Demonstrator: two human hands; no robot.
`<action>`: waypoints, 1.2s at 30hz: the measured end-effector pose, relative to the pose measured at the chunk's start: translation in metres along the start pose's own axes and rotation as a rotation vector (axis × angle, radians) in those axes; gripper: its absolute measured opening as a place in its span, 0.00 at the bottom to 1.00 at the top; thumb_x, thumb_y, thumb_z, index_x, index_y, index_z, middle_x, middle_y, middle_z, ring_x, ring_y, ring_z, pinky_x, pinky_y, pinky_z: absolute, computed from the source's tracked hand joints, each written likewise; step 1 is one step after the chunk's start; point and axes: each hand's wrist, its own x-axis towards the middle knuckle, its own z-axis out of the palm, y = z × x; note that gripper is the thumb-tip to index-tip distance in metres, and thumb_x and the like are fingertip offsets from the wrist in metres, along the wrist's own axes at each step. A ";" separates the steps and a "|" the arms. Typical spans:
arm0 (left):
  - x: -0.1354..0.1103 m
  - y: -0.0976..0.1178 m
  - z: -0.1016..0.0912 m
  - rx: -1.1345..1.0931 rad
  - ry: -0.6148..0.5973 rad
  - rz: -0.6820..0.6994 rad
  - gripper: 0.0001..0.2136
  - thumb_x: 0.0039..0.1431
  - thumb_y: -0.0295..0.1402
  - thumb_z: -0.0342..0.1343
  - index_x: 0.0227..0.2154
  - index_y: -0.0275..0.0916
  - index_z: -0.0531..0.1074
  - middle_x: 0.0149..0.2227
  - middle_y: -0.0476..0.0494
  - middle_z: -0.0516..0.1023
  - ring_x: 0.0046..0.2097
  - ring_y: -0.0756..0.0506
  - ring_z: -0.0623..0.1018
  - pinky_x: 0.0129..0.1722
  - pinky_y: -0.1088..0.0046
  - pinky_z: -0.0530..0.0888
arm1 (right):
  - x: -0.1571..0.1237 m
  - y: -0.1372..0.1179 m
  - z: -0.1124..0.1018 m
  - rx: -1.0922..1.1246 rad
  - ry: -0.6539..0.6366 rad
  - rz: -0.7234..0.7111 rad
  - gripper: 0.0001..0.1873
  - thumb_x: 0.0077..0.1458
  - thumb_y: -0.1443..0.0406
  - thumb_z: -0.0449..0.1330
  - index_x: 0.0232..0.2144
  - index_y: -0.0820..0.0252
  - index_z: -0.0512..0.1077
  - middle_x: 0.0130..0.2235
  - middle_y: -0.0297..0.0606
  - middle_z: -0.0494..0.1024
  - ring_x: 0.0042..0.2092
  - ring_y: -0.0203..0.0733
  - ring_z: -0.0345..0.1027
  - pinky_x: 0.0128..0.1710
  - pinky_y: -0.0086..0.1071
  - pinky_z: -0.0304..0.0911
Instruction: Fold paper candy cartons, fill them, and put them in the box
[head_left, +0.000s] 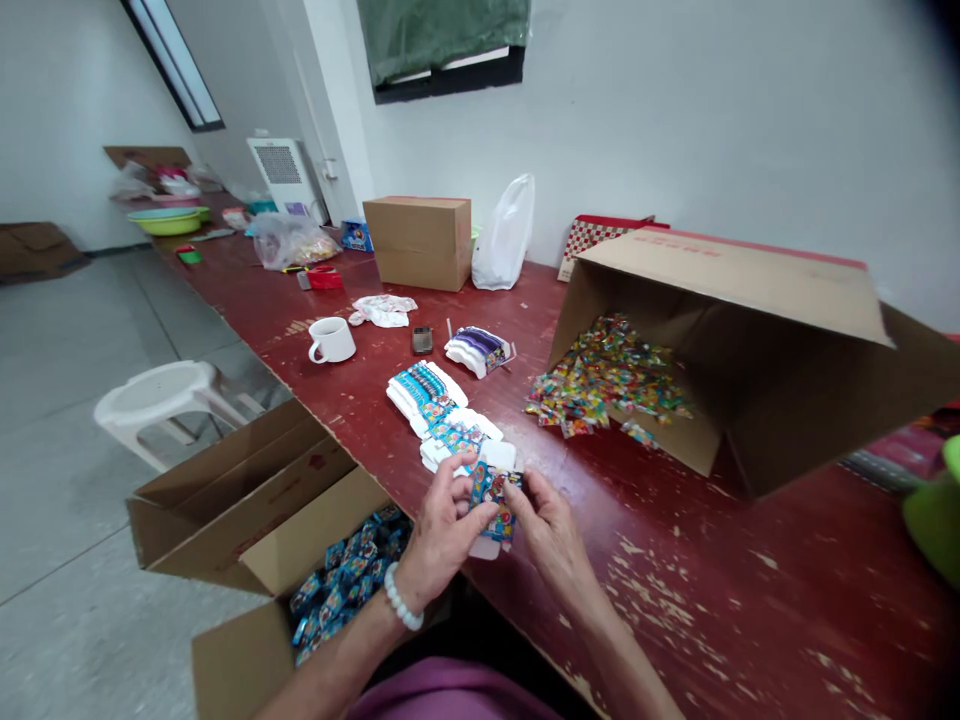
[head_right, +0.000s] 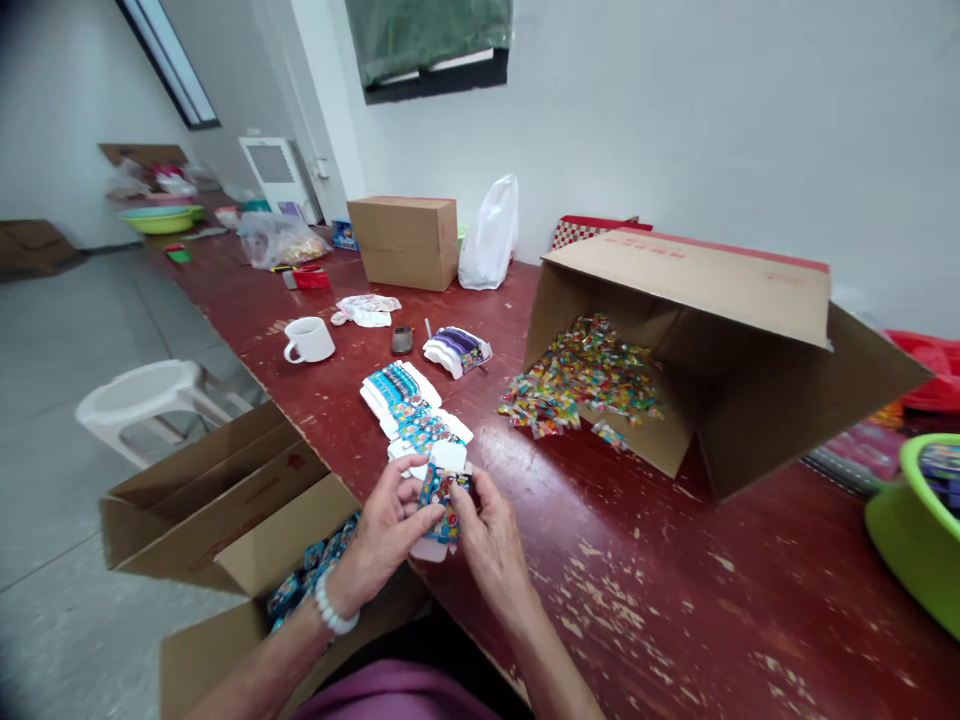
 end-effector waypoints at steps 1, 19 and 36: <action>-0.002 0.000 0.002 -0.011 0.014 0.007 0.30 0.54 0.35 0.62 0.58 0.44 0.57 0.45 0.42 0.77 0.38 0.46 0.79 0.38 0.69 0.77 | -0.001 0.000 0.002 0.050 0.031 0.016 0.19 0.56 0.57 0.61 0.49 0.53 0.69 0.40 0.35 0.79 0.39 0.42 0.72 0.38 0.32 0.67; 0.001 0.002 0.001 -0.072 -0.194 -0.093 0.12 0.55 0.37 0.62 0.39 0.40 0.68 0.33 0.49 0.74 0.32 0.50 0.73 0.32 0.76 0.71 | 0.009 0.000 -0.028 0.100 -0.025 0.082 0.14 0.43 0.57 0.71 0.23 0.61 0.75 0.27 0.34 0.76 0.30 0.37 0.66 0.33 0.31 0.61; 0.003 -0.013 0.007 -0.410 -0.247 -0.470 0.25 0.61 0.55 0.46 0.51 0.42 0.62 0.28 0.47 0.75 0.21 0.47 0.76 0.19 0.73 0.71 | 0.001 0.011 -0.022 -0.142 -0.063 -0.103 0.09 0.55 0.57 0.63 0.31 0.56 0.76 0.29 0.34 0.75 0.27 0.37 0.68 0.29 0.31 0.63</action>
